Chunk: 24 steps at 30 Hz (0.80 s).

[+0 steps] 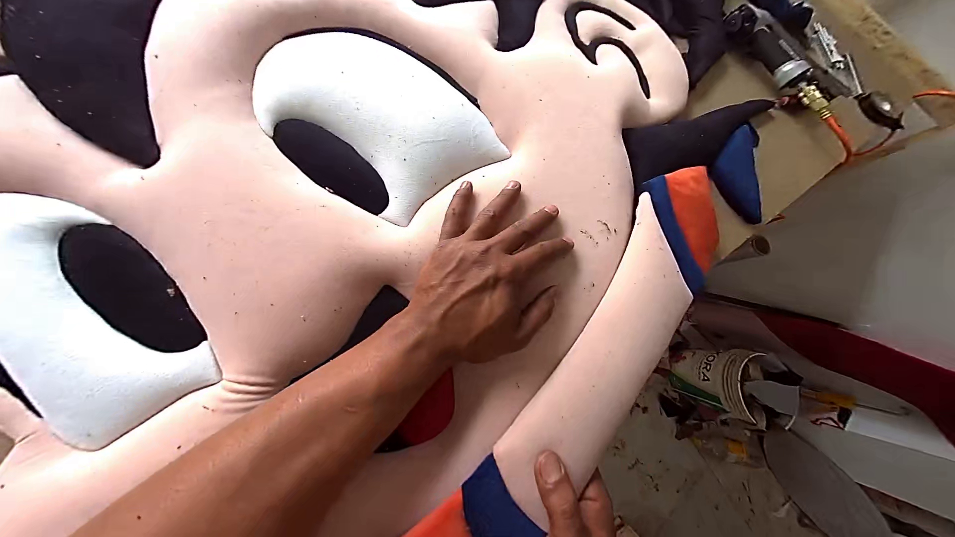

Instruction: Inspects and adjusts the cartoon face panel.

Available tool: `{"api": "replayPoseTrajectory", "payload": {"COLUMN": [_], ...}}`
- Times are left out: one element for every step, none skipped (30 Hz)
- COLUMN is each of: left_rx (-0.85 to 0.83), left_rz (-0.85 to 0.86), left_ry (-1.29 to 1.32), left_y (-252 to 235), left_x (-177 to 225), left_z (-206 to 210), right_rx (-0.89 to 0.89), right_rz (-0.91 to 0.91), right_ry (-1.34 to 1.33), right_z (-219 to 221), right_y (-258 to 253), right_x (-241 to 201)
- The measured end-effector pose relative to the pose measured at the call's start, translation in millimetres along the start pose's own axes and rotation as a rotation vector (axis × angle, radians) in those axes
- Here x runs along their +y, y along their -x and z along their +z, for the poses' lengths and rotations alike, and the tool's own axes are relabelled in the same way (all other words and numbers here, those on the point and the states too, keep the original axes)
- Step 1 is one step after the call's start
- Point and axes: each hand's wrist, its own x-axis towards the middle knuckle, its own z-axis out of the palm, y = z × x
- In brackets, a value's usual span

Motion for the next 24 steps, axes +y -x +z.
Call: {"api": "replayPoseTrajectory", "payload": {"left_rx": [0.006,0.009,0.011,0.012,0.008,0.006,0.006,0.009,0.011,0.019,0.031,0.046,0.056,0.052,0.037,0.01,-0.032,-0.087,-0.139,-0.175,-0.15,-0.063,0.058,0.157], "left_rz": [0.001,0.001,0.001,0.0,0.0,0.001,0.003,0.003,-0.004,-0.017,-0.041,-0.071,-0.103,-0.123,-0.13,-0.134,-0.138,-0.138,-0.129,-0.112,-0.09,-0.062,-0.021,0.009], "left_ry": [0.003,0.004,0.005,0.004,0.003,-0.004,-0.013,-0.016,-0.016,-0.015,-0.019,-0.026,-0.038,-0.048,-0.052,-0.054,-0.058,-0.068,-0.088,-0.107,-0.094,-0.038,0.052,0.147], "left_y": [-1,-1,-1,-1,-1,-1,-2,-2,-2,-4,-8,-14,-23,-35,-49,-63,-77,-88,-96,-99,-100,-98,-94,-87], "left_x": [0,0,0,1,2,2,3,3,4,5,8,12,18,26,34,43,50,57,61,62,61,58,57,58], "left_z": [0,0,-1,-1,-2,-2,-3,-3,-4,-4,-5,-4,-2,0,4,9,16,23,30,36,38,37,34,25], "right_rx": [-0.005,-0.008,-0.011,-0.017,-0.018,-0.022,-0.023,-0.024,-0.023,-0.025,-0.034,-0.047,-0.063,-0.075,-0.089,-0.101,-0.114,-0.126,-0.129,-0.129,-0.133,-0.133,-0.128,-0.125], "right_rz": [-0.002,-0.005,-0.01,-0.014,-0.013,-0.007,0.004,0.015,0.023,0.03,0.036,0.035,0.032,0.026,0.019,0.013,0.008,0.012,0.017,0.016,0.007,-0.003,-0.005,0.0], "right_ry": [-0.013,-0.025,-0.035,-0.038,-0.033,-0.02,0.003,0.035,0.081,0.122,0.147,0.157,0.157,0.149,0.137,0.121,0.103,0.078,0.05,0.027,0.006,-0.026,-0.049,-0.05], "right_z": [-3,-6,-11,-17,-25,-33,-40,-46,-50,-53,-56,-57,-58,-58,-59,-60,-61,-61,-62,-63,-63,-63,-62,-62], "right_y": [0,0,0,-1,-1,-2,-3,-4,-6,-8,-11,-13,-14,-15,-16,-17,-18,-20,-20,-21,-22,-24,-25,-27], "right_x": [0,1,2,2,2,1,1,0,0,0,1,1,2,3,5,7,10,12,15,17,19,19,17,12]}}
